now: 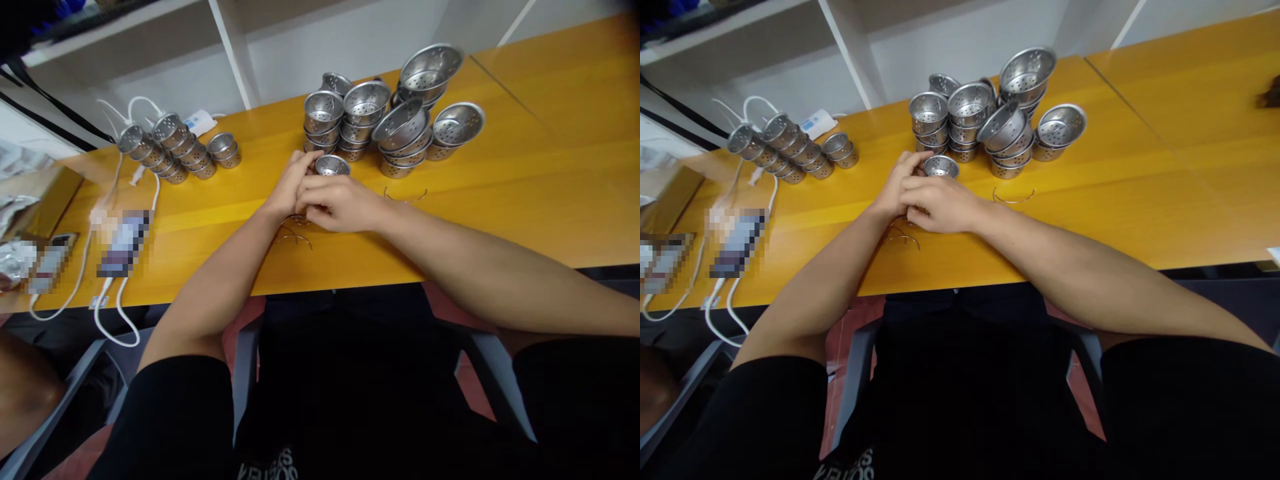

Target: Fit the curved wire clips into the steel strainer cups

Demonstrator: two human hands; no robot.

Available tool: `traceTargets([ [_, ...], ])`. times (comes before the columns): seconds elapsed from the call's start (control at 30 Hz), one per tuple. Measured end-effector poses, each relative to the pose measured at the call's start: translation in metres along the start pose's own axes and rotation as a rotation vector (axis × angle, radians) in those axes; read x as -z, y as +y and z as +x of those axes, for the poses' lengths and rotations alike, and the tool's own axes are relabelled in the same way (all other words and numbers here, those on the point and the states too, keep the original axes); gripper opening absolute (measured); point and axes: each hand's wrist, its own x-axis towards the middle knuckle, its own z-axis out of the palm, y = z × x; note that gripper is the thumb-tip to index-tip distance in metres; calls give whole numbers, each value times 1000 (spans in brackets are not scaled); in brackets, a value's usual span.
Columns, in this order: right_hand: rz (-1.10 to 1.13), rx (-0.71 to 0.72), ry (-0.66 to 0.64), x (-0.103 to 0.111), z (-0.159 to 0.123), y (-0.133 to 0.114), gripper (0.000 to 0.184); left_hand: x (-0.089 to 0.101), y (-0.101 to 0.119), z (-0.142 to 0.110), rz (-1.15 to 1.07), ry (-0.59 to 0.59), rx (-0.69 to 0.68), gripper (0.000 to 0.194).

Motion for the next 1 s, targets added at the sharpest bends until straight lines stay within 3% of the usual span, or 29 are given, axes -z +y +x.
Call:
traceTargets([
  [0.1, 6, 13, 7, 1, 1, 1, 24, -3, 9, 4, -28, -25, 102, 62],
  [0.2, 17, 26, 12, 1, 1, 1, 25, -4, 11, 6, -181, 47, 224, 58],
  [0.3, 32, 37, 33, 3, 1, 0, 24, 3, 2, 6, -180, 138, 102, 51],
  [0.37, 39, 25, 35, 5, 0, 0, 25, 18, -15, 6, -104, 218, 8, 56],
  [0.43, 44, 4, 19, 7, 0, 0, 26, 39, -39, 7, -19, 352, 1, 55],
  [0.57, 54, -26, -12, 10, -1, 1, 26, 85, -89, 6, 120, 652, 82, 56],
  [0.63, 58, -27, -21, 10, -1, 2, 26, 102, -93, 1, 150, 692, 198, 54],
  [0.7, 56, -27, -31, 11, -1, 2, 25, 111, -78, -7, 207, 633, 414, 49],
  [0.8, 46, -30, -45, 12, -1, 3, 26, 116, -34, -16, 381, 477, 667, 47],
  [0.9, 38, -34, -51, 13, -1, 3, 26, 116, 2, -17, 457, 415, 713, 33],
  [1.0, 34, -49, -56, 13, -1, 3, 26, 113, 11, -13, 479, 414, 693, 18],
])
